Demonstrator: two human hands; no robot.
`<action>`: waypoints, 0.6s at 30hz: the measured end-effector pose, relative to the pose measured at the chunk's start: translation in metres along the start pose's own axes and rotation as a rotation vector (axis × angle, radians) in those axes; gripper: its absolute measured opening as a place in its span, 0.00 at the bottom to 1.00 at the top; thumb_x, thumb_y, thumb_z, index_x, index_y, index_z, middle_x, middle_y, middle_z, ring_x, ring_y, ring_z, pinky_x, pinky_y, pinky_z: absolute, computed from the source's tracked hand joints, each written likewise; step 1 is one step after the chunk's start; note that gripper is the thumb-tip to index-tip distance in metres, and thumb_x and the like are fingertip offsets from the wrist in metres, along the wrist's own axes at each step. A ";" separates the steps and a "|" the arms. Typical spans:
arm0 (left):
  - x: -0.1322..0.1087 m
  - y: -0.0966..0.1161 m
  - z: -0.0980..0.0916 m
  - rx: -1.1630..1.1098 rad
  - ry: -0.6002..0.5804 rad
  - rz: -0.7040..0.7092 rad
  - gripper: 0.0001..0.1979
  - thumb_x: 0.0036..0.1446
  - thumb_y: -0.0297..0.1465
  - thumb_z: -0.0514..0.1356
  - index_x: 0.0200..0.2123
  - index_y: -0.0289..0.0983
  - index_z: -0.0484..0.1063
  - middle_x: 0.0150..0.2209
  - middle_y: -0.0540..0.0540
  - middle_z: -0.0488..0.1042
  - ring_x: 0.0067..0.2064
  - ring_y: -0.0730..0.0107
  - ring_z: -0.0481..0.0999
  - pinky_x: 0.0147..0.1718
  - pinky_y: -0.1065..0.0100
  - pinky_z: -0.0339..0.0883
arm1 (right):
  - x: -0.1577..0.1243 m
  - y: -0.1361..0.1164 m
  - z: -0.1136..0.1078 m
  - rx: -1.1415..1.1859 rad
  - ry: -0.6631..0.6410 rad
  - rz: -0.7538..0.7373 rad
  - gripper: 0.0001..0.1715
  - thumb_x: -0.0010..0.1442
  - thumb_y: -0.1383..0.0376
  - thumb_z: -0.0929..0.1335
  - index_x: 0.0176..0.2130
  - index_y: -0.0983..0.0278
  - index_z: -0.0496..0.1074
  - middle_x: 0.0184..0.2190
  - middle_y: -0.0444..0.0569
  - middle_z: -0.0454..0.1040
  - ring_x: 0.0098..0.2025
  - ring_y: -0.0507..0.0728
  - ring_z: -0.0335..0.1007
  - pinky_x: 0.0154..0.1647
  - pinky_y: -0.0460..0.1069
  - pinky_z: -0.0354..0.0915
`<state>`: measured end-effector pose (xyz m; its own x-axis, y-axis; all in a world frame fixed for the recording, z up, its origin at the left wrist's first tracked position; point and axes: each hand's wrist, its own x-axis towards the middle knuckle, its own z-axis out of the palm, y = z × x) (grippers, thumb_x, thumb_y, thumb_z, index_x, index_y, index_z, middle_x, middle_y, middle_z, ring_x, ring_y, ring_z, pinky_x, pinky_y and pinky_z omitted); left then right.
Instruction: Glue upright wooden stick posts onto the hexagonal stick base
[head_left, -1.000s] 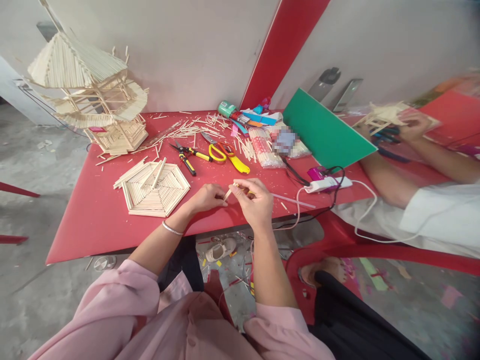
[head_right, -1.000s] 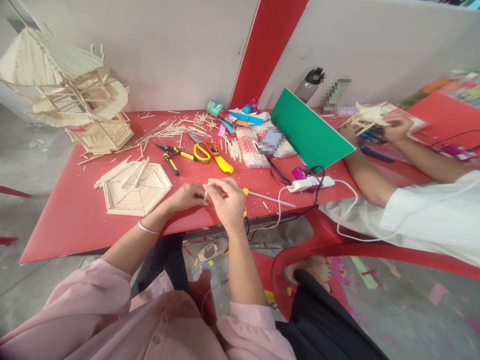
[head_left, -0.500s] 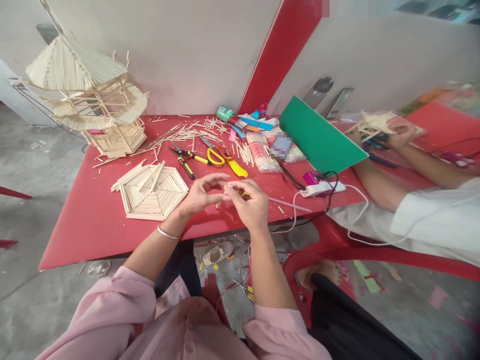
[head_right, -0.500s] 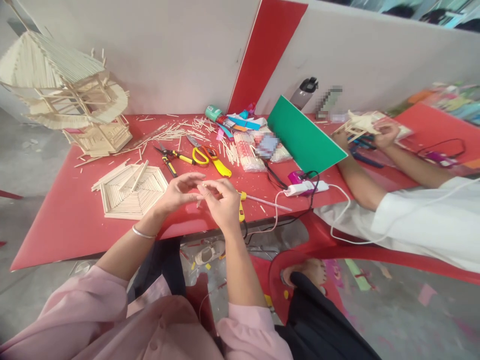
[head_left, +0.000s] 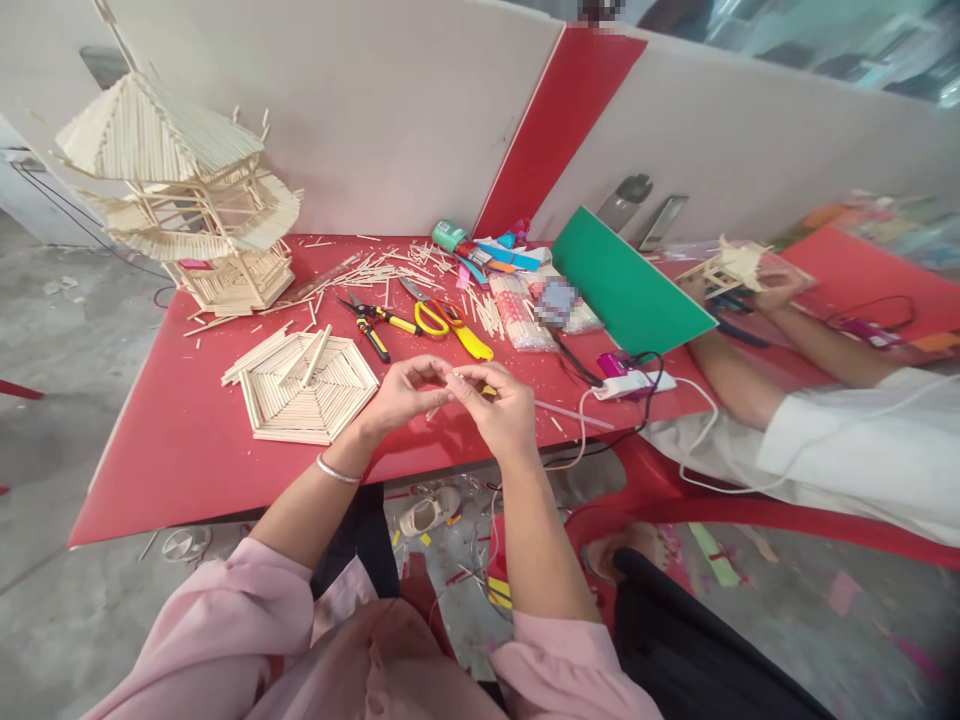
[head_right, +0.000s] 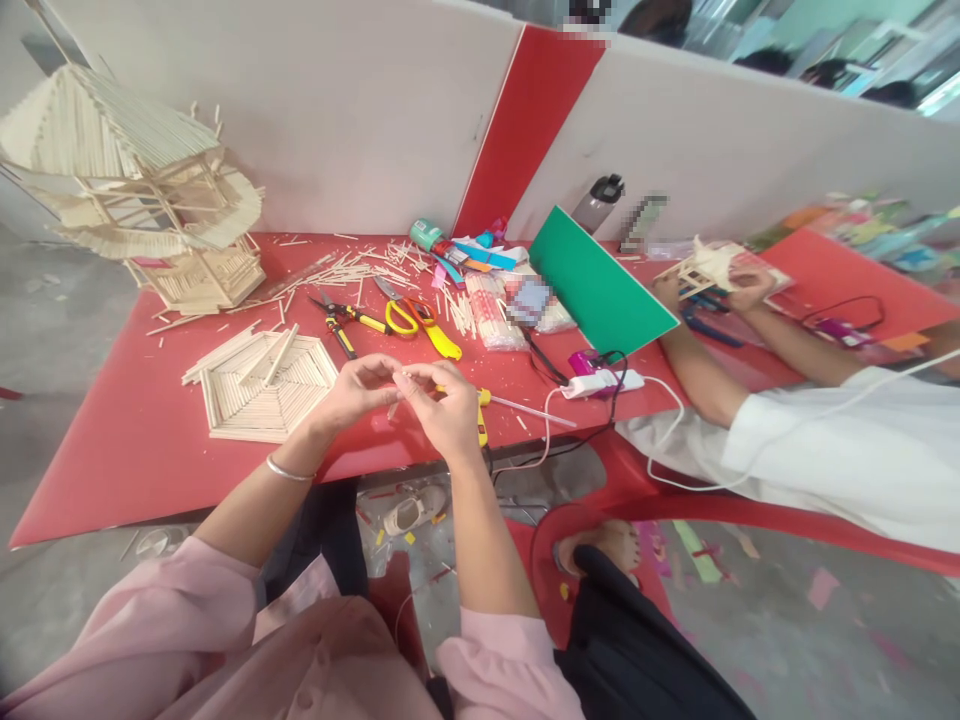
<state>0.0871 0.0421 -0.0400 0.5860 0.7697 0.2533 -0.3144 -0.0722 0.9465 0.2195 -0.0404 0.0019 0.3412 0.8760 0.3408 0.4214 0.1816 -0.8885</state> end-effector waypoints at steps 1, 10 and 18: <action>0.000 0.000 0.000 0.004 0.007 -0.003 0.23 0.44 0.46 0.72 0.33 0.33 0.75 0.31 0.46 0.77 0.34 0.70 0.75 0.33 0.70 0.70 | 0.000 -0.001 0.000 0.000 -0.003 -0.003 0.12 0.56 0.55 0.73 0.34 0.61 0.79 0.32 0.47 0.75 0.32 0.52 0.69 0.34 0.48 0.67; -0.001 0.008 -0.001 -0.037 0.034 -0.011 0.17 0.46 0.42 0.73 0.31 0.34 0.78 0.26 0.49 0.76 0.25 0.76 0.71 0.27 0.71 0.67 | -0.002 0.002 -0.007 -0.034 -0.050 0.019 0.23 0.55 0.52 0.73 0.48 0.58 0.77 0.37 0.47 0.76 0.35 0.53 0.71 0.33 0.48 0.69; -0.001 0.010 0.003 -0.049 0.037 -0.052 0.14 0.45 0.39 0.73 0.30 0.34 0.80 0.27 0.48 0.77 0.25 0.76 0.70 0.24 0.72 0.66 | 0.014 -0.004 -0.024 -0.133 -0.078 -0.025 0.16 0.59 0.53 0.69 0.36 0.61 0.81 0.34 0.50 0.80 0.33 0.55 0.75 0.33 0.49 0.69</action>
<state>0.0854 0.0390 -0.0305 0.5746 0.7946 0.1959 -0.3215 -0.0009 0.9469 0.2432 -0.0396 0.0176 0.2650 0.9051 0.3324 0.5382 0.1472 -0.8298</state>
